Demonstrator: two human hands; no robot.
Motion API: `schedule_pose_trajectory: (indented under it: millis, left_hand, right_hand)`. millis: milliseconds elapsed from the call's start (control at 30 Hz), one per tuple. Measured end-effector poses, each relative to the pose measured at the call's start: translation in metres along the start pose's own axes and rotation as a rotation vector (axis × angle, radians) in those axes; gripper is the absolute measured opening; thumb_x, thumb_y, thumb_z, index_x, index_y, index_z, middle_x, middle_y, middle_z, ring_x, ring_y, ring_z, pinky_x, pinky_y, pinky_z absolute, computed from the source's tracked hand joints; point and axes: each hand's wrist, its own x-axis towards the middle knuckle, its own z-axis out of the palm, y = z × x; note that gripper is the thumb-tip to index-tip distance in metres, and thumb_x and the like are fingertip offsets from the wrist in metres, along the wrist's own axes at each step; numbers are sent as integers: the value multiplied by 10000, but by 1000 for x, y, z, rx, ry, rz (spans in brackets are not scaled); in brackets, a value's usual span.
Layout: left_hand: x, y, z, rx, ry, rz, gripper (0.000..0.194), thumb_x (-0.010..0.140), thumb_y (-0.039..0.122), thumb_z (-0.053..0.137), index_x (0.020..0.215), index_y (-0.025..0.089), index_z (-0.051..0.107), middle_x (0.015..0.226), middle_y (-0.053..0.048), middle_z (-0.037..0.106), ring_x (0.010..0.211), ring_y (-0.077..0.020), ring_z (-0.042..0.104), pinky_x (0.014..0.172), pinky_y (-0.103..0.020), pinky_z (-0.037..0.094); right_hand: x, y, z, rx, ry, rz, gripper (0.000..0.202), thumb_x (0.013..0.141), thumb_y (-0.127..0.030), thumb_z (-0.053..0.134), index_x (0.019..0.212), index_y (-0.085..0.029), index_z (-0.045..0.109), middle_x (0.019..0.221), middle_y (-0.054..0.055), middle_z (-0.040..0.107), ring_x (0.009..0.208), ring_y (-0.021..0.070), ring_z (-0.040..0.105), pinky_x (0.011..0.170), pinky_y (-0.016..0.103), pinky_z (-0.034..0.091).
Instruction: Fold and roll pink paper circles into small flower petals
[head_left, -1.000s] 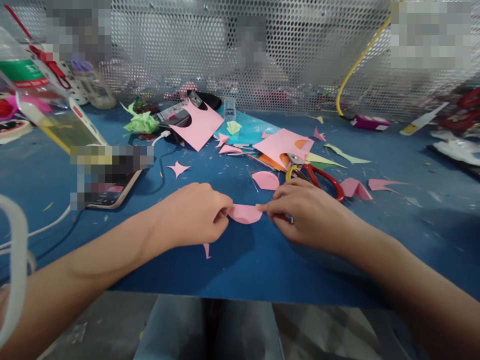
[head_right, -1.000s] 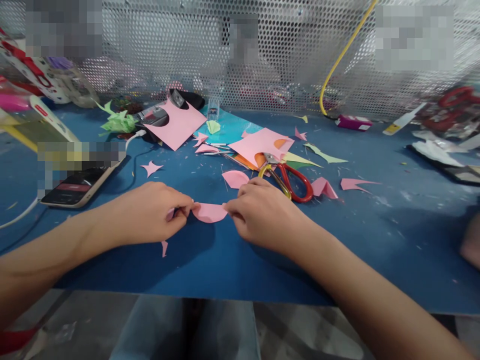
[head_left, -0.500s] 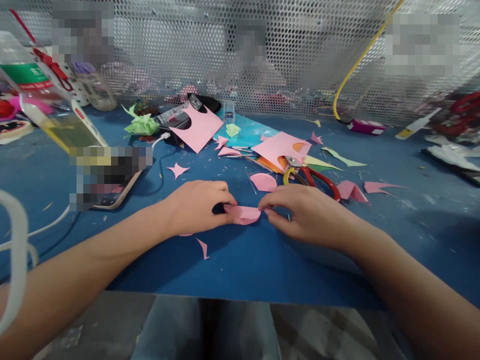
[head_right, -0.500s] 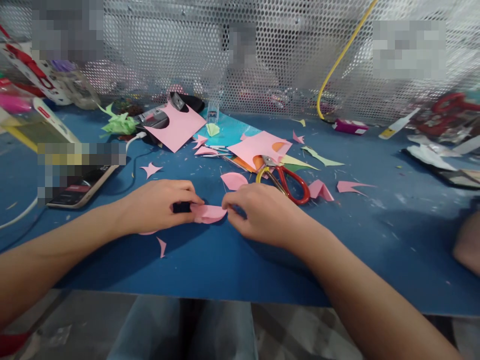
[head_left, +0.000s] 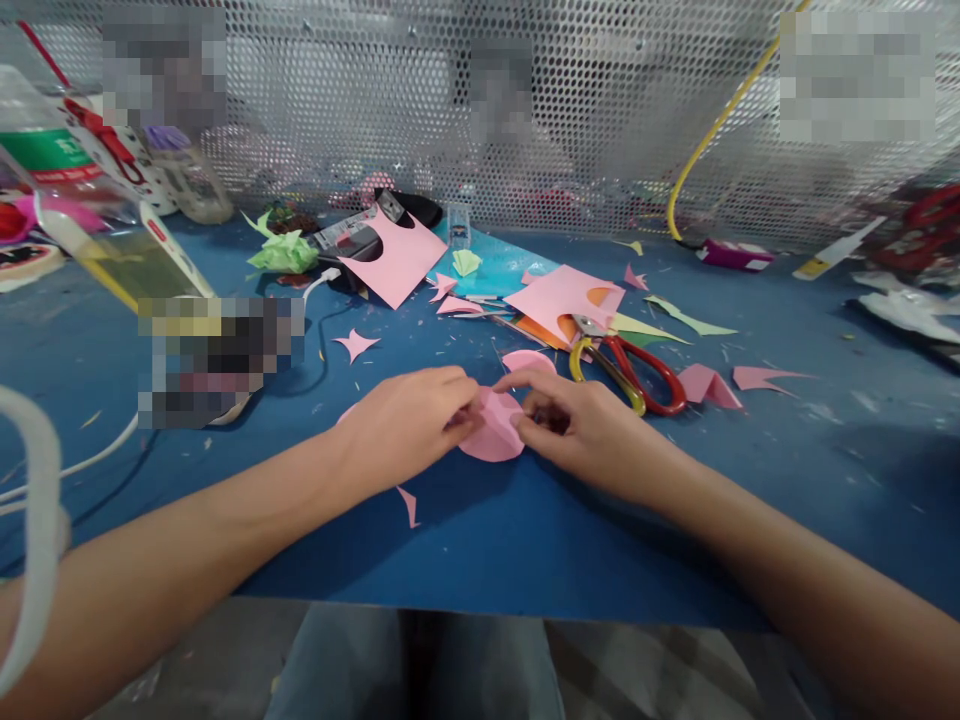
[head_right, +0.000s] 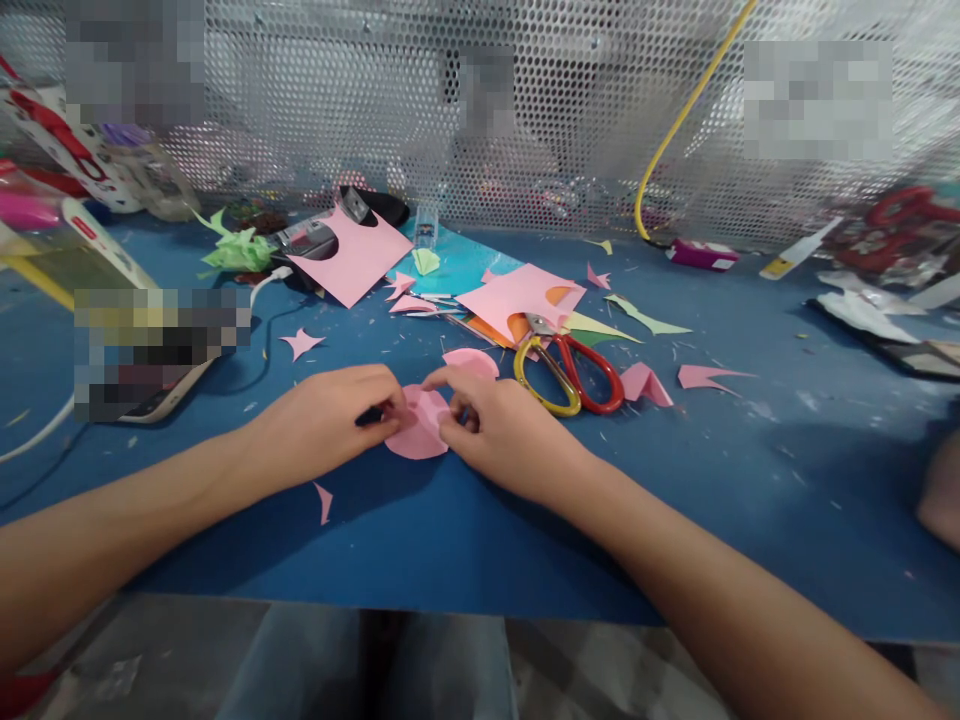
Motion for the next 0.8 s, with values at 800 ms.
schedule_pose_trajectory:
  millis: [800]
  left_hand:
    - [-9,3,-6,128,-123,242,194,870,253,475,992,214,621,939,-14,656,853,-148,607,696,-238,447]
  right_hand:
    - [13,19,-2,100,-110,-159,128,834,-257,521,749,-186,583,876,28,594,829,132,554,795,272,432]
